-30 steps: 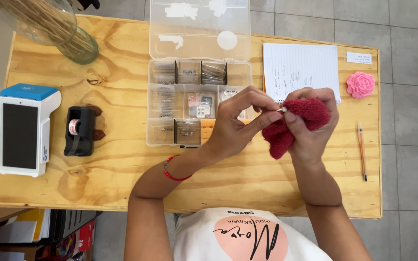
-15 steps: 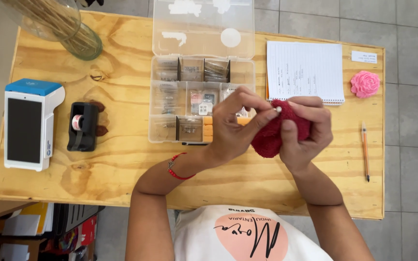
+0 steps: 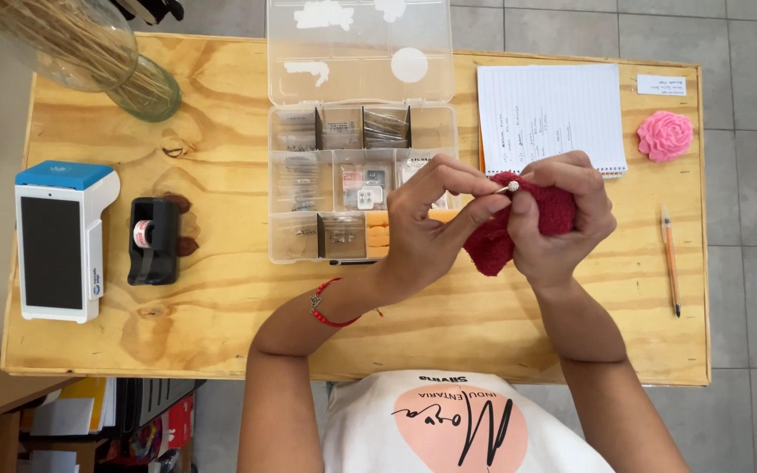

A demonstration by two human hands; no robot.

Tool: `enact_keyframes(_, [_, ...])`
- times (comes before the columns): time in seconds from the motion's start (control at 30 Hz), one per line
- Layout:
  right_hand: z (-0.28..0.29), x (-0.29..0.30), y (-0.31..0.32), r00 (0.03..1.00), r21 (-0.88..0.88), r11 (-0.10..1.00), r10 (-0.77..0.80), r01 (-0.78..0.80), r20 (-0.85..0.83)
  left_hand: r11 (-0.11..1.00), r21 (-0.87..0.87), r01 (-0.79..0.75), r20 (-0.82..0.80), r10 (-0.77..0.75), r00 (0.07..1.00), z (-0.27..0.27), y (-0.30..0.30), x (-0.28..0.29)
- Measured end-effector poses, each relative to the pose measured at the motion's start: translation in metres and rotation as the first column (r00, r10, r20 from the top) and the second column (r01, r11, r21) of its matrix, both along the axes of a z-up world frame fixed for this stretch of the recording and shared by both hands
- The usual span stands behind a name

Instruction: The person is organizing and cleaning various jewelry items from a plastic compartment box using a red cloth.

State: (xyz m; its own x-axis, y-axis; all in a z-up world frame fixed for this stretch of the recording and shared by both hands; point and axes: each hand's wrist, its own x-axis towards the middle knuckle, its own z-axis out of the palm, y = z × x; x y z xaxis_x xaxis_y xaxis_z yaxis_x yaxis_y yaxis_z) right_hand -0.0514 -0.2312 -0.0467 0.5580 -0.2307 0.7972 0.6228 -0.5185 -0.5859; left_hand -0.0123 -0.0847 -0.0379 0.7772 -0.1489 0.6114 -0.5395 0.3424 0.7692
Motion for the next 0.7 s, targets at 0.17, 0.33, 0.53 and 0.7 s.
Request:
enact_keyframes(0.17, [-0.010,-0.001,0.004,0.996,0.052,0.997,-0.057,0.054,0.073,0.992,-0.122,-0.022,-0.026,0.019,0.999,-0.012,-0.012,-0.009])
enact_keyframes(0.33, [0.016,-0.009,0.002,0.977,-0.091,0.983,-0.144,0.159,0.154,0.984,0.075,-0.160,0.159,0.146,0.976,0.014,0.009,0.005])
enact_keyframes(0.53, [0.009,-0.002,0.000,0.944,-0.400,0.885,-0.115,0.238,0.310,0.838,0.178,-0.516,0.527,0.361,0.769,0.013,0.016,0.012])
enact_keyframes(0.7, [0.013,-0.001,0.013,0.949,-0.357,0.901,-0.147,0.245,0.280,0.811,0.150,-0.565,0.592,0.384,0.708,0.006,0.016,0.013])
